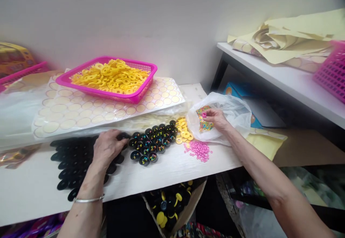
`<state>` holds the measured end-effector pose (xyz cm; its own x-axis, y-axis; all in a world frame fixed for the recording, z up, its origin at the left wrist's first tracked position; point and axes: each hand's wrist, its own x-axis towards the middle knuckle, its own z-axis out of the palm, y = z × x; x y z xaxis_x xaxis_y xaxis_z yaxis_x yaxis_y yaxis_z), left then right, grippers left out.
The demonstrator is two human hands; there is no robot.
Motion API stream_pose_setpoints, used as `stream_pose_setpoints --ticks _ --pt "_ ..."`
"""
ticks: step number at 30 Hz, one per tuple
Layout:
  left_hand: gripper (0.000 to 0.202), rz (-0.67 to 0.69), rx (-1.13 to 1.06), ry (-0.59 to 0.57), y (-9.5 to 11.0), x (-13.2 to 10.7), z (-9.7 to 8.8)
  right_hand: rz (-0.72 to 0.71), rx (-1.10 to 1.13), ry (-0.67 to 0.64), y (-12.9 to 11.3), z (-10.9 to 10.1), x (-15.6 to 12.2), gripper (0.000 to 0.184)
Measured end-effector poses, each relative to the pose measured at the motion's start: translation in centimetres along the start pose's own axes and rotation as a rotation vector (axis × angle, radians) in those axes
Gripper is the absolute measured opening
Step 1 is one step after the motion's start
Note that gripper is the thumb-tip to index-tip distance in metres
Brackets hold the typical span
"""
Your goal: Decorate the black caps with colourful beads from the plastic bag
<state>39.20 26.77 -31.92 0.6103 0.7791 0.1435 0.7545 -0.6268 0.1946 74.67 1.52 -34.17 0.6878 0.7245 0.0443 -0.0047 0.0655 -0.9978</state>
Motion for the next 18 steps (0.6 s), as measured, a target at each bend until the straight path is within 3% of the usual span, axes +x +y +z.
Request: stream_pose_setpoints --ticks 2,4,7,10,12,14,18 --pt "0.026 -0.091 -0.247 0.141 1.0 -0.6 -0.2 -0.023 0.033 -0.020 -1.1 0.7 -0.9 0.030" --pt "0.035 -0.133 -0.586 0.207 3.4 -1.5 -0.2 -0.043 0.048 -0.074 -2.3 1.8 -2.1 0.029" --pt "0.034 0.033 -0.918 0.087 9.2 -3.0 0.3 -0.062 0.024 -0.211 -4.3 3.7 -4.3 0.025" --pt "0.024 0.238 -0.908 0.034 14.8 -4.0 1.4 -0.136 -0.098 -0.364 -6.0 4.9 -6.1 0.018" --pt "0.021 0.332 -0.896 0.038 17.2 -4.4 2.3 -0.271 -0.265 -0.450 -6.8 5.2 -7.0 0.010" --pt "0.023 0.390 -0.916 0.032 18.6 -4.7 2.9 -0.457 -0.530 -0.490 -7.3 5.2 -7.6 0.006" --pt "0.023 0.449 -0.950 0.009 19.6 -5.4 3.3 -0.735 -1.182 -0.523 -8.1 5.6 -8.6 0.013"
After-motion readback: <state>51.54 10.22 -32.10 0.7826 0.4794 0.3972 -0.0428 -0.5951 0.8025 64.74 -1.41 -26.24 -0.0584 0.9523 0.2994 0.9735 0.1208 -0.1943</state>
